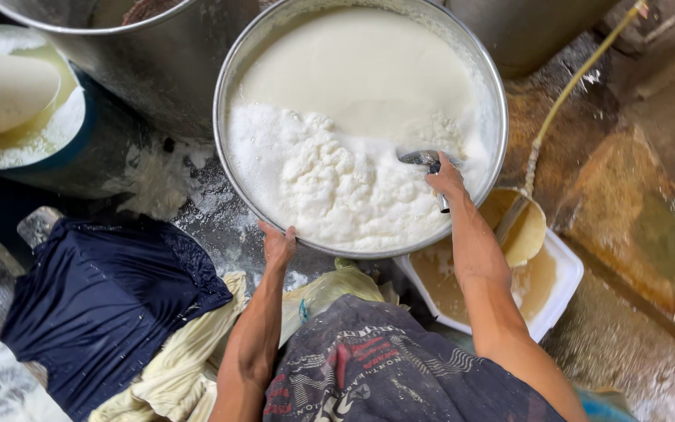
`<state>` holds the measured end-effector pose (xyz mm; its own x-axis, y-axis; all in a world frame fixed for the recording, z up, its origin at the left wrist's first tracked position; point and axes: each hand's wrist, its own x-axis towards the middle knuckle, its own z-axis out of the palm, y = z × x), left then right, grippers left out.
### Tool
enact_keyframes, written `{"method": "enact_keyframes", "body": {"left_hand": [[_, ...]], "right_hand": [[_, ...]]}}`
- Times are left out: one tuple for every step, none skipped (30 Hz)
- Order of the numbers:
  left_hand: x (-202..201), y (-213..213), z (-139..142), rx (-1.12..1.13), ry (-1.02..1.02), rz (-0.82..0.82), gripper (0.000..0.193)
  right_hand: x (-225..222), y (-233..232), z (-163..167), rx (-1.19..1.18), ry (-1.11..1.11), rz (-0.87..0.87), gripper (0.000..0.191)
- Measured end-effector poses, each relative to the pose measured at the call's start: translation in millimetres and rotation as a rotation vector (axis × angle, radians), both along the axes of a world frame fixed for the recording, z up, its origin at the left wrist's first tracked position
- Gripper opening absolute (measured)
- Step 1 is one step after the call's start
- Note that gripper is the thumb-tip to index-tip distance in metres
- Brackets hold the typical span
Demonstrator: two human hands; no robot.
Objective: The person repeatedly scoops a white curd-like substance from a large metal basin using a metal scoop and transfers it into a blue bucket. The person stabilizes the basin with the left hand while scooping with the right hand.
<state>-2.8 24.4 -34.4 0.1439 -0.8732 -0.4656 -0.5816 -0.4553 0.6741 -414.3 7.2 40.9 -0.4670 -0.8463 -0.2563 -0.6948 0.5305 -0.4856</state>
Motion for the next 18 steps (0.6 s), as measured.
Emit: {"method": "enact_keyframes", "body": {"left_hand": [[0.2, 1.7, 2.2, -0.027, 0.011, -0.009, 0.107], [0.6, 2.3, 3.7, -0.053, 0.023, -0.021, 0.108], [1.3, 3.2, 4.8, -0.037, 0.018, -0.024, 0.107], [1.0, 4.8, 4.8, -0.02, 0.014, -0.03, 0.106], [-0.4, 5.8, 3.7, -0.003, 0.012, -0.036, 0.105], [-1.8, 5.5, 1.7, -0.051, 0.031, -0.035, 0.104], [-2.1, 7.4, -1.5, -0.096, 0.055, -0.034, 0.103], [-1.2, 10.9, -5.6, -0.137, 0.079, -0.03, 0.102], [1.5, 13.7, -10.9, -0.228, 0.11, -0.055, 0.098], [5.4, 16.5, -15.8, -0.319, 0.144, -0.08, 0.094], [6.0, 21.5, -20.9, -0.411, 0.18, -0.104, 0.09], [9.5, 27.5, -28.8, -0.305, 0.186, -0.156, 0.073], [13.8, 34.9, -36.1, -0.202, 0.19, -0.214, 0.065], [14.9, 45.5, -41.9, -0.155, 0.14, -0.311, 0.066], [14.4, 55.9, -46.7, -0.114, 0.09, -0.416, 0.077], [12.0, 69.1, -50.3, -0.108, 0.084, -0.521, 0.077], [1.4, 74.4, -52.0, -0.106, 0.078, -0.627, 0.076], [-16.0, 82.0, -53.2, -0.044, 0.112, -0.663, 0.07]], "right_hand": [[5.8, 11.4, -0.3, -0.015, 0.003, -0.009, 0.095], [11.2, 20.6, -1.1, 0.024, -0.021, -0.036, 0.094], [17.3, 28.5, -2.9, 0.061, -0.048, -0.066, 0.093], [24.8, 36.6, -6.4, 0.099, -0.074, -0.097, 0.092], [34.4, 45.1, -8.3, 0.076, -0.093, -0.09, 0.091], [42.4, 52.7, -9.7, 0.052, -0.11, -0.084, 0.09], [48.3, 61.8, -11.5, 0.028, -0.124, -0.077, 0.089], [54.8, 72.3, -14.8, -0.038, -0.164, -0.051, 0.088], [66.4, 82.3, -14.4, -0.105, -0.203, -0.022, 0.086], [78.4, 91.1, -11.6, -0.073, -0.309, -0.077, 0.084], [90.3, 100.3, -6.2, -0.046, -0.416, -0.129, 0.083], [101.7, 110.0, 1.5, -0.078, -0.535, -0.151, 0.085], [111.9, 122.0, 11.5, -0.118, -0.652, -0.175, 0.087], [120.7, 136.2, 22.6, -0.217, -0.753, -0.139, 0.088], [127.2, 151.3, 34.0, -0.325, -0.843, -0.105, 0.088], [133.8, 164.4, 44.7, -0.326, -0.893, -0.169, 0.091], [134.5, 179.2, 56.4, -0.332, -0.943, -0.23, 0.094], [130.4, 200.9, 68.3, -0.44, -1.058, -0.239, 0.091]]}}
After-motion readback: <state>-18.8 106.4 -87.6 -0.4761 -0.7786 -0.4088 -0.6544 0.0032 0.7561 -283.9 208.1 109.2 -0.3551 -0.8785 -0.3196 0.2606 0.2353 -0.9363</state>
